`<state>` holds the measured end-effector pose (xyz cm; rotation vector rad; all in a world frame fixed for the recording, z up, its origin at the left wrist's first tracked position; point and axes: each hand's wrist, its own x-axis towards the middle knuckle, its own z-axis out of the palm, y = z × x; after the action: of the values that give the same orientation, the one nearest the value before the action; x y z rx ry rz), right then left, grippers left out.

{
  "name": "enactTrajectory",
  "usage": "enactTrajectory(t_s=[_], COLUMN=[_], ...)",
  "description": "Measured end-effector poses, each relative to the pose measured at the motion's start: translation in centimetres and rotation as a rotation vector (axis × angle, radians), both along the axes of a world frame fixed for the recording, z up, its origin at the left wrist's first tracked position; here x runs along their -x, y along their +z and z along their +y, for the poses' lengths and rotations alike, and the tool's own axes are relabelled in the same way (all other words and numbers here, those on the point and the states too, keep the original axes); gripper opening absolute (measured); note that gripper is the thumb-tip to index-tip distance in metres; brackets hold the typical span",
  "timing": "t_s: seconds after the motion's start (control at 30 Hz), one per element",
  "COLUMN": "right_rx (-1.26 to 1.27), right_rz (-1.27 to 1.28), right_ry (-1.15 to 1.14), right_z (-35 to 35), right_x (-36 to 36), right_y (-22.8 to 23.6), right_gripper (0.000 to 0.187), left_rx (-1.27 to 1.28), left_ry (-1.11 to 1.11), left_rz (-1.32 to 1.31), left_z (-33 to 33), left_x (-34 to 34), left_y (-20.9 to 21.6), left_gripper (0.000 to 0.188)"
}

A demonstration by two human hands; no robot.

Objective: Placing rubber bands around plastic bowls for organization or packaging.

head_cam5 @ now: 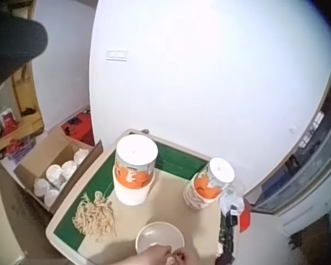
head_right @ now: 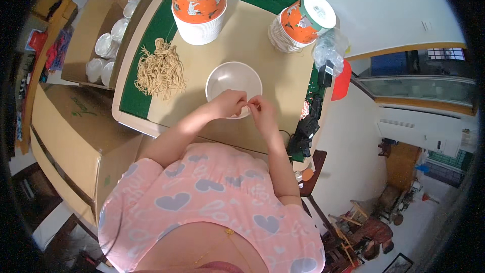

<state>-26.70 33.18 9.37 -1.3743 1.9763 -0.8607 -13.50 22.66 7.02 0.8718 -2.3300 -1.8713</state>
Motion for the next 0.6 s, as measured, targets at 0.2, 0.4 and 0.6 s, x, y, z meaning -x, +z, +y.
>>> enactTrajectory(t_s=[0.2,0.4,0.6], right_rx=[0.072,0.044,0.304], right_rz=[0.009,-0.088,0.446], right_ry=[-0.104,-0.098,0.271], right_z=[0.0,-0.4,-2.9], right_x=[0.4,1.8,1.4], right_y=[-0.2,-2.7,0.6], right_gripper=[0.004,0.008,0.007], left_rx=[0.058,0.605,0.691], left_ry=[0.177,0.147,-0.007], left_rz=[0.199,0.250,-0.016], left_z=[0.8,1.2,1.1], left_x=[-0.5,-1.0,-0.5], left_y=[-0.2,-1.9,-1.6], left_gripper=[0.003,0.012,0.017])
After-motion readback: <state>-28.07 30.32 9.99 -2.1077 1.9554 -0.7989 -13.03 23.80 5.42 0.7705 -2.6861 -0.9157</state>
